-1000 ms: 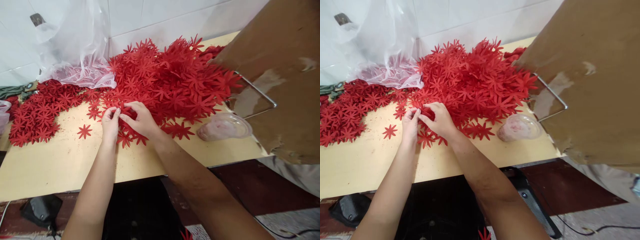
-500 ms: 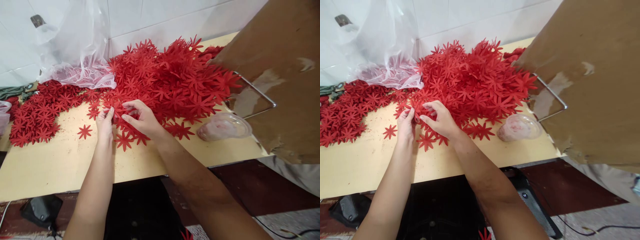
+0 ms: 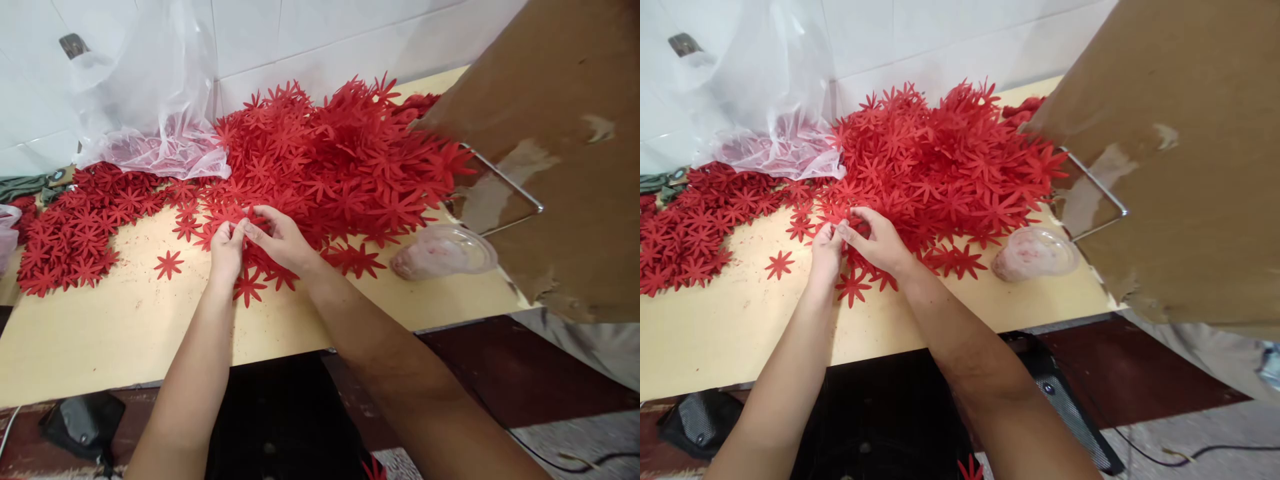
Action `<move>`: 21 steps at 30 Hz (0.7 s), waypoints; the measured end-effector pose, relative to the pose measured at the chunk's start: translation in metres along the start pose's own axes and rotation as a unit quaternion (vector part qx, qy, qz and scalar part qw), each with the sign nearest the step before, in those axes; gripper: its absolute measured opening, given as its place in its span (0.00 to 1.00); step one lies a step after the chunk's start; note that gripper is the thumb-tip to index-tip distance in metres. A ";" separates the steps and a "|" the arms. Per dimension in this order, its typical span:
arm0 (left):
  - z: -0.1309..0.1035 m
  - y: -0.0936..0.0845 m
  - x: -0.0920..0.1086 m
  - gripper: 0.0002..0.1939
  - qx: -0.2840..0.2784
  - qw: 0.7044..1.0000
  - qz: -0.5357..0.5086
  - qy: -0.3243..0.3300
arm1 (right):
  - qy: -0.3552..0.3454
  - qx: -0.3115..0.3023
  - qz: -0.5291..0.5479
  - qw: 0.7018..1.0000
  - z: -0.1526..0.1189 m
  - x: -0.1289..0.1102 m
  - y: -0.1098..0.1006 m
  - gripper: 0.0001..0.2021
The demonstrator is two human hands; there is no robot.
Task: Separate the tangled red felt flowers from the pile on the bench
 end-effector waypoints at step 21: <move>-0.002 0.002 -0.001 0.09 -0.011 0.998 0.068 0.004 | 0.009 0.068 0.031 0.997 0.008 0.004 -0.014 0.09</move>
Point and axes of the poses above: each hand's wrist, its own z-axis towards the middle knuckle, its own y-axis out of the palm, x = y × z, the point moved 6 cm from there along z, towards the middle knuckle, and after that the axes turned 3 degrees about -z, right-handed, at the moved point
